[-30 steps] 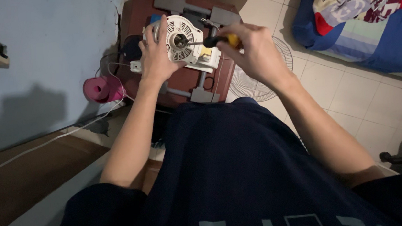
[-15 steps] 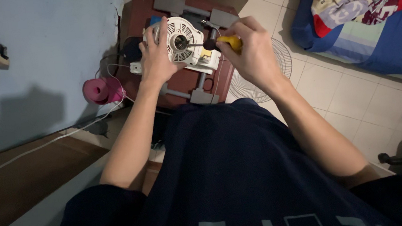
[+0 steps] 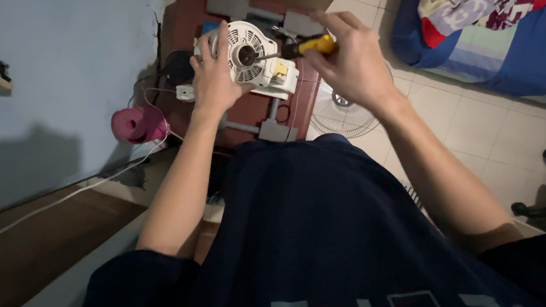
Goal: The person uses a screwdriver to remove screws from a white fan housing, then places the housing on a table. They continue to unscrew and handle the fan components, moving between the table and the floor.
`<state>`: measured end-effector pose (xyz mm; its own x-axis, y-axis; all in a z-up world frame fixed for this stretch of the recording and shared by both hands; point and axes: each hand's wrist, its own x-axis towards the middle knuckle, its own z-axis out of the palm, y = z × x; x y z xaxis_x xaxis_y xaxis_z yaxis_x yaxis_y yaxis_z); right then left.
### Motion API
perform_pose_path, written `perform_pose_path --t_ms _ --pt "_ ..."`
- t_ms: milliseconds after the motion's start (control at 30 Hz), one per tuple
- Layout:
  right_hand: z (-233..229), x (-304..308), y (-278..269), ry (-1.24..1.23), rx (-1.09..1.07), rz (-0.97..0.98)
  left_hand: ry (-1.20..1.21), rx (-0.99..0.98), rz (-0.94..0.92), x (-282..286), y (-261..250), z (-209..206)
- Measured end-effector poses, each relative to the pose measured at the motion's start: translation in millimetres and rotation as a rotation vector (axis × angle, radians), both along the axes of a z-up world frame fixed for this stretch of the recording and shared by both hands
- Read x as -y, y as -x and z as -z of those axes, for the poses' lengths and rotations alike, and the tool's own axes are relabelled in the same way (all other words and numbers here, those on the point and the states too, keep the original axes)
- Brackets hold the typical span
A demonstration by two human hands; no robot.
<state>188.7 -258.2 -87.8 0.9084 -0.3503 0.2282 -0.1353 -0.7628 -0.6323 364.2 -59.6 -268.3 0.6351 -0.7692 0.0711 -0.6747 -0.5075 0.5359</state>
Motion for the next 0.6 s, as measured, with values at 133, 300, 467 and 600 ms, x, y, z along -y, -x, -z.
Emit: perform_pose_path --t_ms 133,300,467,600 --pt "-12 6 4 -0.018 -0.062 -0.166 -0.076 -0.044 -0.033 2 2 1" --pt "-17 -8 -8 0.014 -0.516 0.128 -0.103 -0.095 -0.052 2 3 -11" --pt "-24 -12 -5 0.044 -0.014 -0.224 -0.208 -0.177 -0.077 4 2 -17" --pt "-19 -17 -4 -0.156 -0.586 0.159 -0.134 -0.102 -0.051 2 1 -13"
